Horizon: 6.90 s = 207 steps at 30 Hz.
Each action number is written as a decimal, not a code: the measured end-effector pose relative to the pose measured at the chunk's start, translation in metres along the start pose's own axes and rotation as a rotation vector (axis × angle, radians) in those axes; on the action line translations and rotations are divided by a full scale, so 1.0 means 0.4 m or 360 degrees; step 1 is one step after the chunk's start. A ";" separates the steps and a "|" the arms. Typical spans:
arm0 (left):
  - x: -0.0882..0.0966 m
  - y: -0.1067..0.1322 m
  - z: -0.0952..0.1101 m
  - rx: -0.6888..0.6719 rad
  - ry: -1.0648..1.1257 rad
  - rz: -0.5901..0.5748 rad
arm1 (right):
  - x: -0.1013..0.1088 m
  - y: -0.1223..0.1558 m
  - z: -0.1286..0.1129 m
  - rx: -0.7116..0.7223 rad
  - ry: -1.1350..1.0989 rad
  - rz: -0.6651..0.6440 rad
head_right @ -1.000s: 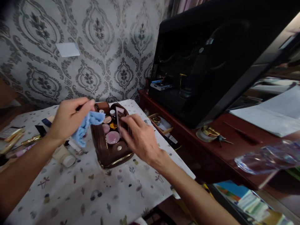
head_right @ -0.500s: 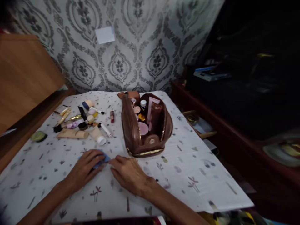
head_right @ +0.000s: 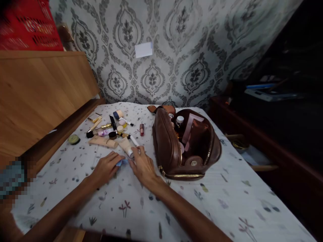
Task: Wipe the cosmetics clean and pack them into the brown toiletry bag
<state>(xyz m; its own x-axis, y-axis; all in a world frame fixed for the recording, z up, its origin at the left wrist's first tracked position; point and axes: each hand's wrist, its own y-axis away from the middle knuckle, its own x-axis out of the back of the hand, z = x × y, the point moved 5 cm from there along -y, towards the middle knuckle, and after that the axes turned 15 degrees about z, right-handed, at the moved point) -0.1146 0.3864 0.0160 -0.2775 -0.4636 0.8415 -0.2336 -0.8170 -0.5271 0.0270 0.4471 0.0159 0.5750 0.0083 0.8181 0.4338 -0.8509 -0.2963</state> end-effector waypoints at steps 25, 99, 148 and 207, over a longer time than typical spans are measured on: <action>-0.099 -0.079 -0.079 0.0098 0.0190 0.0216 | -0.085 -0.041 0.067 0.0096 -0.0437 0.0427; -0.077 -0.080 -0.061 0.0648 0.0702 0.0193 | -0.097 -0.070 0.108 -0.0764 -0.2320 0.0407; -0.037 -0.112 -0.121 0.1051 0.1015 0.0798 | -0.100 -0.032 0.083 -0.0830 -0.2192 -0.0043; -0.107 -0.087 0.054 0.1422 0.1859 0.0368 | 0.026 0.083 0.058 -0.0041 -0.1334 0.0567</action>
<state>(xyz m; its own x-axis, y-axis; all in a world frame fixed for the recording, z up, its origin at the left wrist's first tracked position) -0.0744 0.4272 0.0007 -0.9006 -0.4323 -0.0449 0.4336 -0.9008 -0.0235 0.0635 0.4312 0.0033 0.9923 0.1132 0.0509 0.1240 -0.8875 -0.4438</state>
